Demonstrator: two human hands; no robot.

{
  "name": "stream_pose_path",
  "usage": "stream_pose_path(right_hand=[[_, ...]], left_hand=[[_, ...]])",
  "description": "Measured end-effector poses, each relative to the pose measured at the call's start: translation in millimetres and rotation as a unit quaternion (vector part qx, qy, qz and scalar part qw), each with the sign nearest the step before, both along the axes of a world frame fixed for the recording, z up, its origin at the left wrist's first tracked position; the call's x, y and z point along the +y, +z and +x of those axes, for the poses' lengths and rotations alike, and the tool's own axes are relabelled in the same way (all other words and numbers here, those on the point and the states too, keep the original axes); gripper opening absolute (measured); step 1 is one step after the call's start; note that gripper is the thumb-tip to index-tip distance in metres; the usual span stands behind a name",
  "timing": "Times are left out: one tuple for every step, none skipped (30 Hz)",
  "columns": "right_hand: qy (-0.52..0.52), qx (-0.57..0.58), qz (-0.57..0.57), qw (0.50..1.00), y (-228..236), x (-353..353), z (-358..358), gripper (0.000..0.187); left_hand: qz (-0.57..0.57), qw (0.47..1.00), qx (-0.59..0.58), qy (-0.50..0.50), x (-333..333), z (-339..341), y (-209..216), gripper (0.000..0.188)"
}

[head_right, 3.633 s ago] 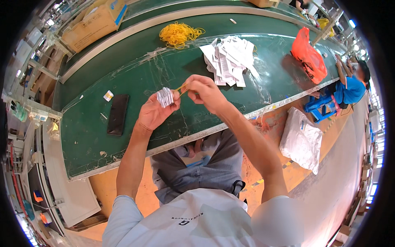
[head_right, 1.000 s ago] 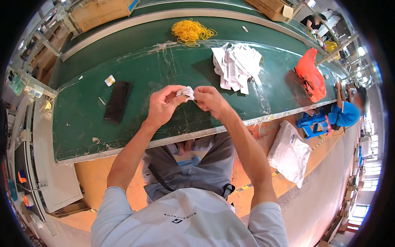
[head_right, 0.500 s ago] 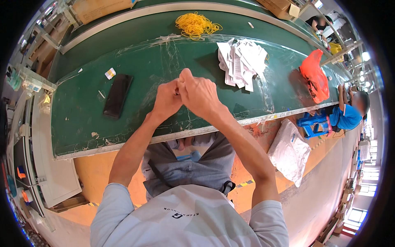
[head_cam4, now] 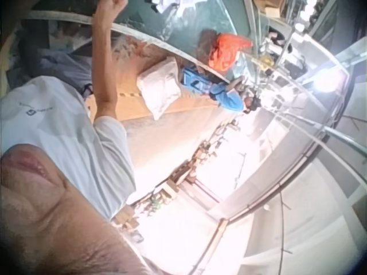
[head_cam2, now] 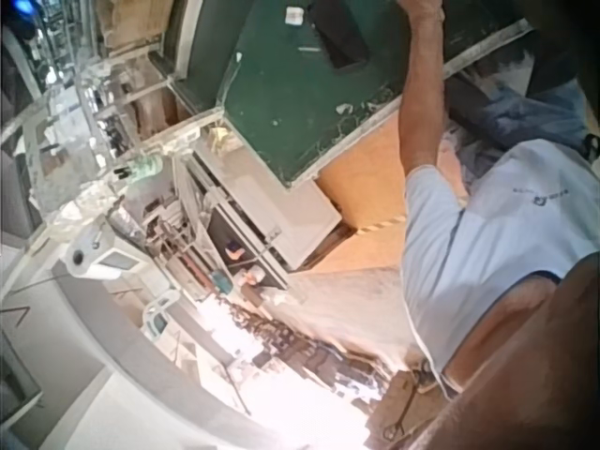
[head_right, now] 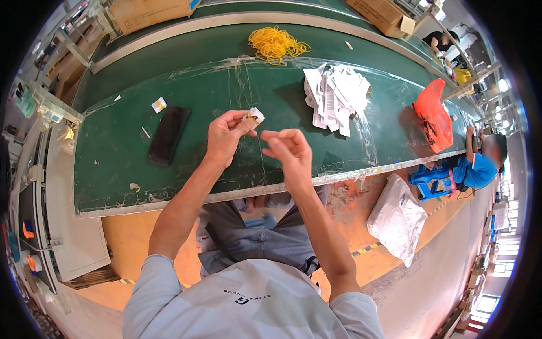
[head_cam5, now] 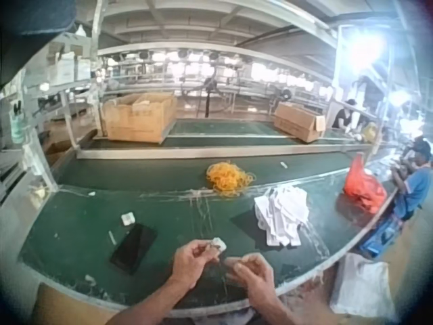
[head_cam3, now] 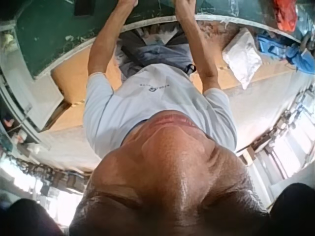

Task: Folding and organizing long strips of product labels and securing them with rubber bands on an assembly line.

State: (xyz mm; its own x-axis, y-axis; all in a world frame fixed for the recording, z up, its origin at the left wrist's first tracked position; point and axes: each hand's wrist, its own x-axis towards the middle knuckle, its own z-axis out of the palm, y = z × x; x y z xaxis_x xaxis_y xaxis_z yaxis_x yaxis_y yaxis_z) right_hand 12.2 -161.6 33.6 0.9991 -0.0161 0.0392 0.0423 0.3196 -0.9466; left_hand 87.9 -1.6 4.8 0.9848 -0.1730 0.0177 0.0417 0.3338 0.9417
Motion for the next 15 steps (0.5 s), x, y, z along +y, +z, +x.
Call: stream_pose_path(right_hand=[[-0.042,0.018,-0.001,0.999,-1,-5,2,0.017],[-0.084,0.037,-0.003,0.996,-1,-8,4,0.023],[-0.083,0.034,-0.004,0.996,-1,-10,9,0.023],[-0.06,0.038,-0.013,0.997,6,-5,15,0.025],[-0.038,0.044,-0.022,0.998,12,1,20,0.028],[-0.013,0.054,-0.008,0.998,17,8,27,0.028],[-0.015,0.054,-0.007,0.998,10,7,35,0.028],[0.037,0.054,0.052,0.997,0,2,44,0.028],[0.088,0.053,0.111,0.988,-10,-3,48,0.028],[0.091,0.054,0.111,0.988,-13,-5,50,0.028],[0.108,0.08,0.16,0.978,-16,-7,51,0.028],[0.123,0.106,0.209,0.964,-19,-10,53,0.029],[0.125,0.108,0.21,0.964,-18,-8,51,0.029],[0.162,0.116,0.236,0.951,-16,-8,49,0.029],[0.199,0.123,0.262,0.936,-14,-7,47,0.029]], left_hand=[[0.001,1.0,0.0,0.013,-1,0,5,0.022],[0.002,1.0,0.0,0.027,-3,0,9,0.021],[0.001,1.0,-0.003,0.028,-6,0,8,0.021],[0.037,0.998,-0.048,0.034,-9,-2,5,0.02],[0.074,0.992,-0.091,0.037,-9,-4,2,0.019],[0.06,0.995,-0.08,0.023,-7,-3,-1,0.021],[0.061,0.995,-0.08,0.022,-4,-4,0,0.021],[0.149,0.978,-0.135,0.05,-4,-6,4,0.029],[0.236,0.95,-0.188,0.078,-5,-7,9,0.037],[0.237,0.95,-0.187,0.081,-5,-8,14,0.037],[0.174,0.963,-0.191,0.077,-7,-10,18,0.046],[0.111,0.972,-0.195,0.073,-9,-11,20,0.055],[0.112,0.972,-0.193,0.075,-6,-9,19,0.055],[0.099,0.972,-0.213,0.01,-2,-5,17,0.059],[0.086,0.967,-0.232,-0.055,0,-3,16,0.064]])
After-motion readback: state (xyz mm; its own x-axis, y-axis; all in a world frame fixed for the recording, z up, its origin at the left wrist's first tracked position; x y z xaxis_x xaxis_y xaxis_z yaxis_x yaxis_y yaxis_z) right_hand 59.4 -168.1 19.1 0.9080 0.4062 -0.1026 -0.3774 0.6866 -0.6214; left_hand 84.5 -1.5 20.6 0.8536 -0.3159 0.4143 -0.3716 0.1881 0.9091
